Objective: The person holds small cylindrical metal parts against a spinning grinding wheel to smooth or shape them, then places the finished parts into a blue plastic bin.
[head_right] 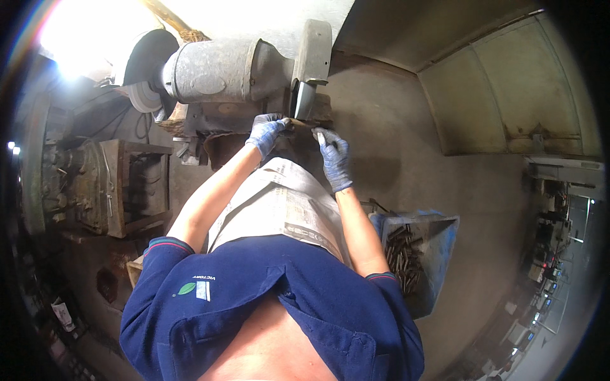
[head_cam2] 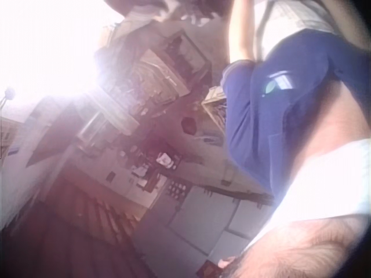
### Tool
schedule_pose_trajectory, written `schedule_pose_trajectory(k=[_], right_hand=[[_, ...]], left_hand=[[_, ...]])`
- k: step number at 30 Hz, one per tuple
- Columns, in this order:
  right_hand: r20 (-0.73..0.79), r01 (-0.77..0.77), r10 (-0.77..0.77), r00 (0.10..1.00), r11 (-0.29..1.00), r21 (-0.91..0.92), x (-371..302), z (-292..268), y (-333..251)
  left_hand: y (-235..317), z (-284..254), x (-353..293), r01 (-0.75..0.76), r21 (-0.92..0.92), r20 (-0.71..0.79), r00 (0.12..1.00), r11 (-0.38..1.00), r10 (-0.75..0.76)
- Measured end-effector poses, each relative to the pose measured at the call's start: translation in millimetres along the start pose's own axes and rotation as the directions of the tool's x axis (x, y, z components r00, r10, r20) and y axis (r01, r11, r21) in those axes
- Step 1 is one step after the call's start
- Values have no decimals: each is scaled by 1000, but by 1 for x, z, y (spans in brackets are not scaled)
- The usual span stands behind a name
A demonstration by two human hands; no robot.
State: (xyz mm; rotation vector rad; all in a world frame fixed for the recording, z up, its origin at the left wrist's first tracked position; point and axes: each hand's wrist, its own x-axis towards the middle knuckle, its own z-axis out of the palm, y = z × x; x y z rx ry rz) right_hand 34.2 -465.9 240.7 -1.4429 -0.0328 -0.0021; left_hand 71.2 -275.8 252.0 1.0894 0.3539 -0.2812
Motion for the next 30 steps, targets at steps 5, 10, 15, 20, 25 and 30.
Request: schedule_pose_trajectory(k=[5, 10, 15, 20, 25, 30], right_hand=[[24, 51, -49, 998, 996, -78, 0, 17, 9], [62, 43, -45, 997, 999, 33, 1, 36, 6], [164, 370, -333, 929, 862, -348, -26, 47, -38], [256, 580, -534, 806, 624, -523, -80, 43, -80], [258, 598, -599, 758, 481, -641, -119, 32, -117], [47, 300, -497, 867, 443, -845, -174, -9, -109]], left_hand=[[14, -11, -12, 12, 57, -53, 999, 998, -9], [17, -32, -12, -31, 67, -39, 999, 997, 33], [17, -41, -42, -234, 152, 40, 972, 960, 230], [29, -24, -104, -336, 110, 118, 939, 935, 324], [23, -2, -120, -297, 54, 312, 912, 953, 267], [15, -12, -107, -239, 412, 366, 927, 879, 80]])
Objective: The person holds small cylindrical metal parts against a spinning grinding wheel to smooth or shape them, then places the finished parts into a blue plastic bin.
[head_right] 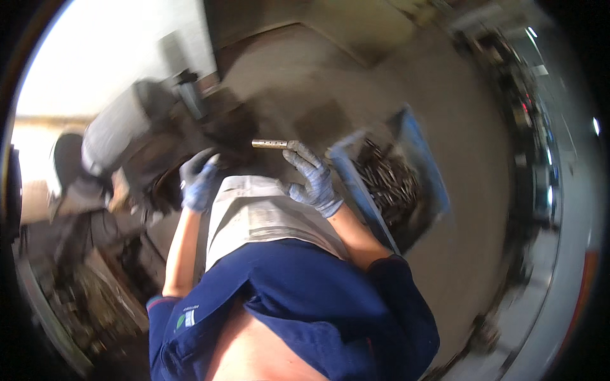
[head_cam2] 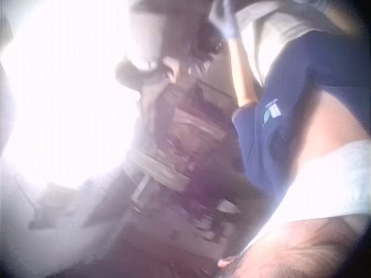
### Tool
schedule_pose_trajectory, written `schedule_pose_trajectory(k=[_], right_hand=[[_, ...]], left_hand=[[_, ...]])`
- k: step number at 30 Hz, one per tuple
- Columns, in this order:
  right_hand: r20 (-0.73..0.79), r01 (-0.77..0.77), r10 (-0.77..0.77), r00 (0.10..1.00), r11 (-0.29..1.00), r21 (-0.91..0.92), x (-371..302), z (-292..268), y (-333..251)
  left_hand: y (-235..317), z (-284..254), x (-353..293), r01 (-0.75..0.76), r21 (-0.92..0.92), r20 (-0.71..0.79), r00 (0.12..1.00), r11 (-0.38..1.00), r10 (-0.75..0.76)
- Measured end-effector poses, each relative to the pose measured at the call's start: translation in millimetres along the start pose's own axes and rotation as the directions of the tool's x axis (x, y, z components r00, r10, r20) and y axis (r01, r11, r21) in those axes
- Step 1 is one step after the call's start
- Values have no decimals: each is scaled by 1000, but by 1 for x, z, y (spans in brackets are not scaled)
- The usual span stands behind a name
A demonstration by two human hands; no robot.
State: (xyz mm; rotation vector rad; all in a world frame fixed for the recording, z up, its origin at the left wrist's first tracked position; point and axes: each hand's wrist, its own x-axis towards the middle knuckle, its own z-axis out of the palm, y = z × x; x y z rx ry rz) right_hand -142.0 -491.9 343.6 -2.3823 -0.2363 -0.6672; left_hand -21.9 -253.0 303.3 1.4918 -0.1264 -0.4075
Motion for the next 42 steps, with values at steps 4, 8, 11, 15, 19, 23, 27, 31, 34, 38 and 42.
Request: schedule_pose_trajectory(k=[4, 8, 11, 15, 19, 23, 27, 31, 34, 38, 42], right_hand=[[-108, -295, 287, 952, 953, -67, -48, -68, 12], [-330, -529, 414, 848, 637, -561, -124, -99, 63], [36, -538, 545, 838, 835, -116, -87, -71, 30], [275, -283, 248, 929, 955, 95, -56, 4, 35], [295, -157, 87, 952, 962, 223, -31, 17, 51], [295, -165, 55, 954, 917, 362, -18, 57, 82], [611, -603, 214, 762, 580, 548, -10, 83, 117], [788, -730, 163, 594, 522, 442, 4, 121, 72], [810, -678, 119, 574, 623, 389, 13, 125, 63], [853, -678, 91, 514, 652, 338, 20, 130, 62], [880, -625, 69, 470, 730, 277, 23, 138, 51]], left_hand=[[-61, -38, -15, 61, -166, -97, 992, 984, -78], [-107, -70, -32, 230, -159, -192, 947, 960, -259], [-124, -86, -40, 201, -79, -141, 967, 976, -211], [-91, -71, -52, 224, -60, -140, 963, 973, -230], [-65, -57, -59, 231, 244, -237, 956, 942, -173], [-86, -113, -106, 289, 415, -498, 866, 863, -50], [-95, -104, -234, 233, -56, -857, 487, 971, -167], [-129, -111, -382, 89, -259, -966, -3, 962, -260], [-177, -101, -449, 56, -314, -932, -209, 948, -296], [-211, -105, -483, 279, -388, -907, -287, 879, -309], [-209, -140, -468, 680, -501, -858, -308, 536, -411]])
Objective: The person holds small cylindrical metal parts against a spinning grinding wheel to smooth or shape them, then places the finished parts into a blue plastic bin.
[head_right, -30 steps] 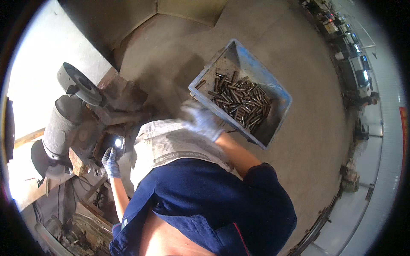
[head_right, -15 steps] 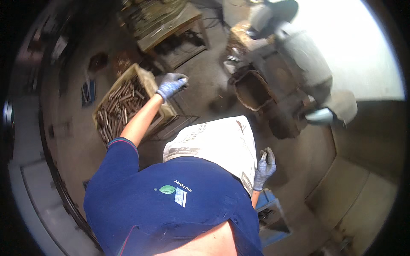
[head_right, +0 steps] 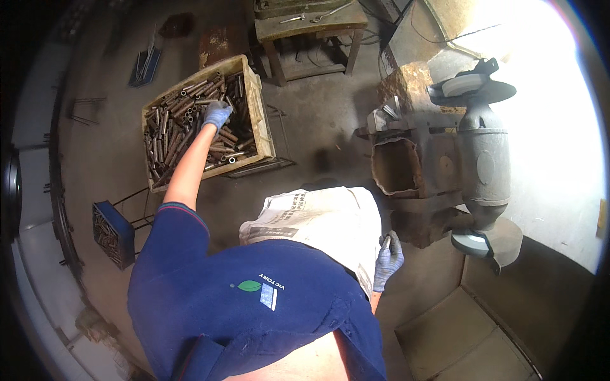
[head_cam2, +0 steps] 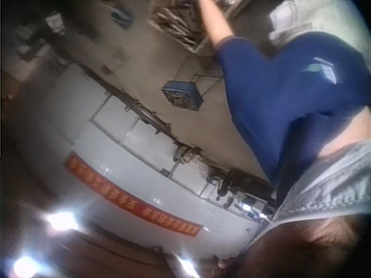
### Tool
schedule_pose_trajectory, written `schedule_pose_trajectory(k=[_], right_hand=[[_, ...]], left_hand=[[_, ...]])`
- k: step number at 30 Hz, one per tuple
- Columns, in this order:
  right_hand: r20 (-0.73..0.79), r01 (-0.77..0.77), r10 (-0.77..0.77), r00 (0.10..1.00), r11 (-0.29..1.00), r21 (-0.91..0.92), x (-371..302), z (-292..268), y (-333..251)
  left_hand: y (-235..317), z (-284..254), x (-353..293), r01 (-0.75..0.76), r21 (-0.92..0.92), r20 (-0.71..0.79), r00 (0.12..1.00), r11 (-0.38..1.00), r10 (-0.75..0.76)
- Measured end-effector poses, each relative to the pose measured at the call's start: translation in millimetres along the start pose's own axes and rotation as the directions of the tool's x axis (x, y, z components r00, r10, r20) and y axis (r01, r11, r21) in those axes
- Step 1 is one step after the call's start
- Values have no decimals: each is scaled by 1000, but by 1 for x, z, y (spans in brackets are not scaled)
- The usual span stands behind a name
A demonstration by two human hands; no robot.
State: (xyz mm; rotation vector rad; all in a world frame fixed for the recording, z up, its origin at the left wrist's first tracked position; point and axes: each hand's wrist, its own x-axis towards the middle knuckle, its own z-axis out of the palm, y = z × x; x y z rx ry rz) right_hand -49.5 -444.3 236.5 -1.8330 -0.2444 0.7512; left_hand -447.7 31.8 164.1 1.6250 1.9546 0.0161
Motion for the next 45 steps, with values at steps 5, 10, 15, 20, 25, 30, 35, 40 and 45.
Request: schedule_pose_trajectory(k=[5, 10, 15, 20, 25, 30, 35, 40, 45], right_hand=[[12, 65, -64, 998, 993, -99, 5, -2, 7], [-55, 17, -16, 998, 1000, 24, -10, -5, 0], [-56, -36, 37, 998, 999, 15, -9, -10, 23], [-59, 26, -25, 998, 999, 19, -5, -7, 26], [-62, 56, -57, 996, 998, -27, -15, -1, -1], [27, 436, -437, 899, 885, -164, -10, 25, -59], [195, 654, -625, 756, 738, -168, -3, 47, -147], [132, 704, -691, 711, 697, -138, -3, 40, -161], [3, 690, -701, 713, 701, -182, -21, 20, -140]], left_hand=[[27, 14, 13, 169, 192, -124, 981, 967, -147], [40, -6, -12, -52, 211, -131, 988, 976, 81], [27, 42, 2, -30, 380, 14, 1000, 925, 27], [33, 21, -23, -96, 404, -62, 989, 910, 132], [26, -11, -40, -206, -170, -291, 945, 964, 150], [143, -7, -122, -164, -927, 85, 785, 338, 614], [250, 14, -220, -72, -835, 500, 314, 545, 807], [298, 38, -269, -117, -717, 692, -5, 687, 722], [318, 80, -281, -258, -803, 592, -243, 537, 768]])
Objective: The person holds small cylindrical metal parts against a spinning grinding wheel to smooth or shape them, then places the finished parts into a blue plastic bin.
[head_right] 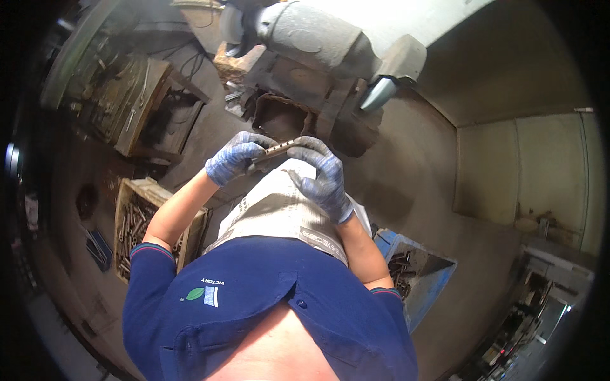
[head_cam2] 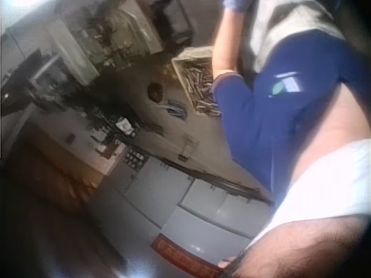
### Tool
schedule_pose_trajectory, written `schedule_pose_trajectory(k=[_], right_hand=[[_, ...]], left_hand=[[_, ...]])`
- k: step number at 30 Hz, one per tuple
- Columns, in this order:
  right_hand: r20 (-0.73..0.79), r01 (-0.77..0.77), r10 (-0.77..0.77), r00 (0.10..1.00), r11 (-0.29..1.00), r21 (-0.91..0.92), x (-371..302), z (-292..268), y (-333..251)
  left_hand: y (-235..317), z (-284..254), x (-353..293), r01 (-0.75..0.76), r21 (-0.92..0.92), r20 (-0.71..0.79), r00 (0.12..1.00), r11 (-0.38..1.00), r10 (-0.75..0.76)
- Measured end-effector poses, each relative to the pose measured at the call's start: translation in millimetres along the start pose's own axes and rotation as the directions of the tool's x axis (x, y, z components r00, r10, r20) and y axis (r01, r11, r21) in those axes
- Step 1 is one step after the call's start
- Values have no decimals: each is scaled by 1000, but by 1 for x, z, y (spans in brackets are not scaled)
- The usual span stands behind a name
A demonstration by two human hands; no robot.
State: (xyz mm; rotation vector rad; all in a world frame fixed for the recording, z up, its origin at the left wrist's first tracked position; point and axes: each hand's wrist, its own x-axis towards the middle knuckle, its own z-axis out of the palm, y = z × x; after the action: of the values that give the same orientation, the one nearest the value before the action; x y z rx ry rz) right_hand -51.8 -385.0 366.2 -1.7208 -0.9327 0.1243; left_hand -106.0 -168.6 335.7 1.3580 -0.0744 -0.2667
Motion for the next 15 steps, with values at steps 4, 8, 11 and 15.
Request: schedule_pose_trajectory(k=[4, 8, 11, 15], right_hand=[[-112, -181, 220, 969, 942, 283, -18, -2, 14], [-257, -169, 256, 932, 933, 318, -21, -10, 21], [-438, -145, 191, 879, 980, 135, -28, -21, 31], [-561, -158, 229, 796, 972, 173, -37, -24, 46]], left_hand=[[14, 2, 35, 275, -72, 155, 953, 959, -261], [0, 6, 69, 160, -81, 172, 974, 984, -145], [9, 0, 82, 226, -116, 79, 973, 967, -218], [6, 18, 92, 126, -49, 32, 992, 991, -124]])
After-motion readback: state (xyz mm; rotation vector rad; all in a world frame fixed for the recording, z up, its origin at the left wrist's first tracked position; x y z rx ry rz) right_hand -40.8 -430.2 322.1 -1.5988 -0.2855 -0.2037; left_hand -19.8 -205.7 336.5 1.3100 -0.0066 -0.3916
